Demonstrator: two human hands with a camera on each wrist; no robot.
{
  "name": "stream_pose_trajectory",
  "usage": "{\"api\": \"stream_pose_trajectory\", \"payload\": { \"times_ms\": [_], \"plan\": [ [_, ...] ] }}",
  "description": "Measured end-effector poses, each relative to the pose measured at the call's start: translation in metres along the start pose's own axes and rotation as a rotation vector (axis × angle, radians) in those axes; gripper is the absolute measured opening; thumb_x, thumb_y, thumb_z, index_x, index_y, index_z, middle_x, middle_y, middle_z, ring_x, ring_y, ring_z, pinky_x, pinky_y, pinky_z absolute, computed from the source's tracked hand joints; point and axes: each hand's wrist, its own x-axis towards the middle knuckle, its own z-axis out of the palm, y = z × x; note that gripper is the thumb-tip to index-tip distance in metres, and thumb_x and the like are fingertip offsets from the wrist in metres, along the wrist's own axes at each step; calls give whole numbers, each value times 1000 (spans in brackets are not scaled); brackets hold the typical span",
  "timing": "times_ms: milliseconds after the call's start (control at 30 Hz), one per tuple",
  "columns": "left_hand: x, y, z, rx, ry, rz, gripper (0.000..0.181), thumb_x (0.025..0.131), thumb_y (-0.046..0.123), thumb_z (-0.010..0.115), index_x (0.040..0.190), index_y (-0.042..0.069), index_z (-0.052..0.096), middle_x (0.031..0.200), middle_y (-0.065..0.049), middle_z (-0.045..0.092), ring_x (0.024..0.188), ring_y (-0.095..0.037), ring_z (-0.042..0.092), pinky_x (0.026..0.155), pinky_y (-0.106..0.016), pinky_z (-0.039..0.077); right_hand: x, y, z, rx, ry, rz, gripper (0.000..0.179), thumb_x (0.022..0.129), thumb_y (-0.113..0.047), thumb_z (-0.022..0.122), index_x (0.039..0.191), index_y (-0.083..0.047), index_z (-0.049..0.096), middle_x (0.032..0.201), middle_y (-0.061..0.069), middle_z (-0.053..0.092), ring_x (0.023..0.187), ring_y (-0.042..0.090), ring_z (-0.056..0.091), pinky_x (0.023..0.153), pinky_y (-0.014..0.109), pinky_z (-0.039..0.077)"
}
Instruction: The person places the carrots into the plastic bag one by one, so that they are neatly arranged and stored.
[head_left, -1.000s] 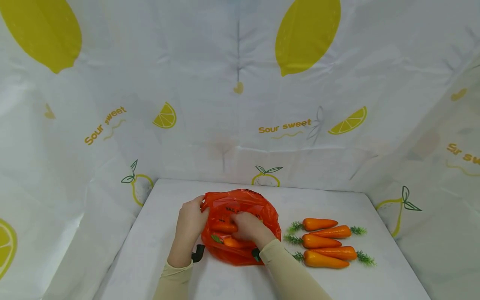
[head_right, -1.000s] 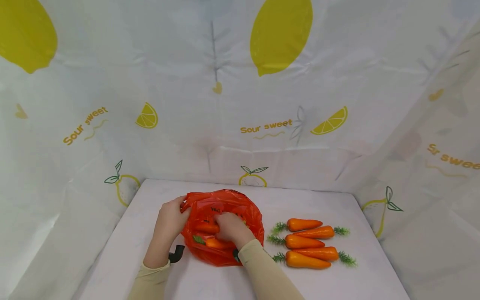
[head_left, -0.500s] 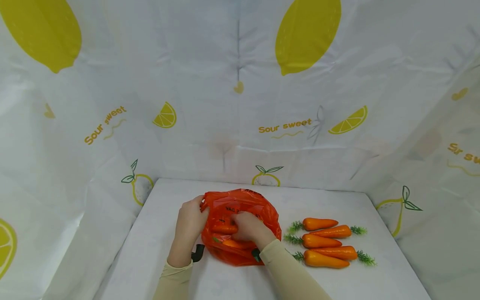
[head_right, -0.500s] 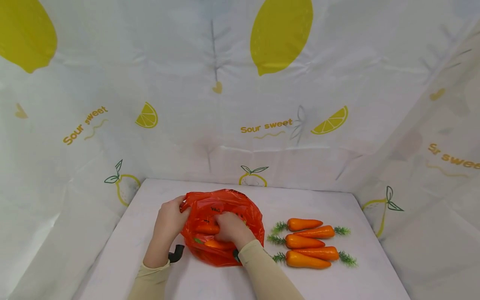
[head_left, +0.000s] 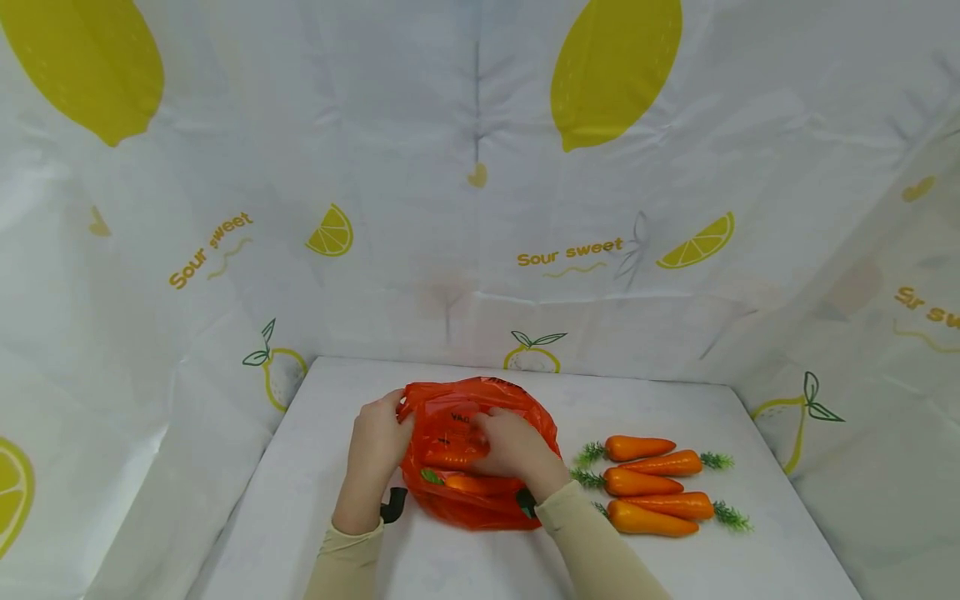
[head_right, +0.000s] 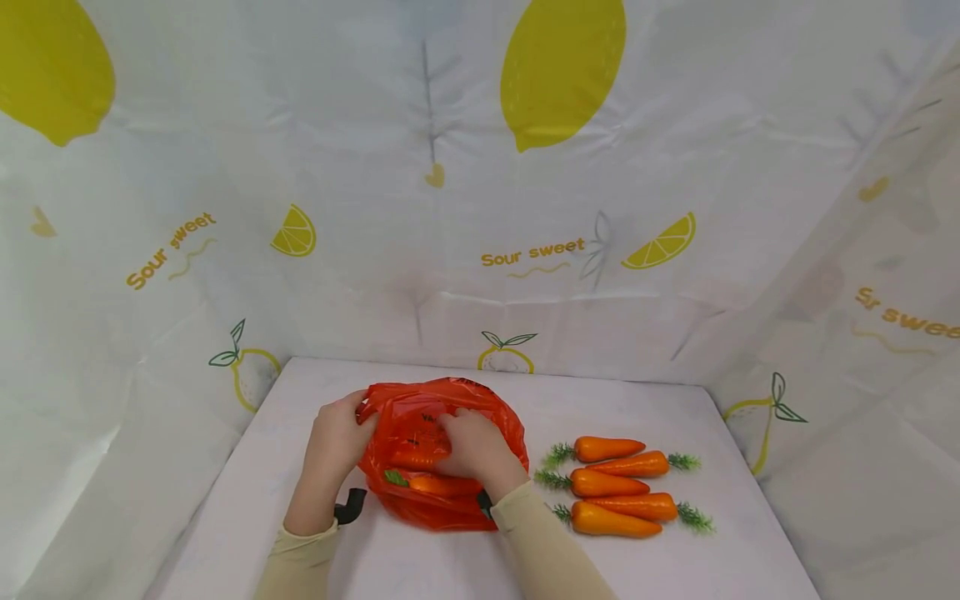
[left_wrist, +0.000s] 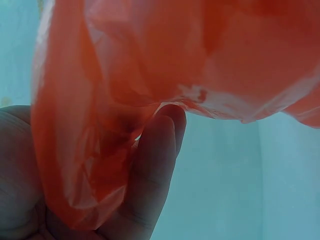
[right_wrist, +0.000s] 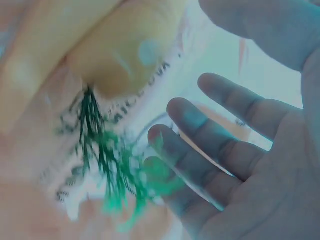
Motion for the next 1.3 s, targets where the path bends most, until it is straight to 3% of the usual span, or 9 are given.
{"api": "stream_pose_trajectory", "payload": {
  "times_ms": [267,533,833,1300],
  "plan": [
    [0,0,0,6,3,4,47,104,14,77,148,0,68,136,-23,77,113,-37,79,97,-54,66,-17,14,-15,-27,186,-53,46,92,-36,87,131,-15,75,125,1,74,116,22,69,99,45,63],
    [0,0,0,2,-1,-9,48,105,16,77,149,0,68,137,-22,77,114,-37,79,97,-53,66,-43,25,-43,-17,260,4,61,89,-45,93,138,-15,74,134,4,73,123,26,67,104,48,62],
    [0,-3,-1,4,10,-10,47,105,17,77,149,0,68,135,-23,77,114,-38,78,98,-54,65,-72,54,-64,-29,439,-27,60,87,-43,94,137,-15,74,137,6,72,127,31,67,103,55,62],
    [-1,-4,-2,-19,-8,-21,52,106,19,76,152,0,64,140,-24,75,119,-40,77,97,-54,66,-113,104,-62,-6,490,63,64,89,-43,93,142,-15,72,140,8,71,130,36,66,103,61,61]
  ]
}}
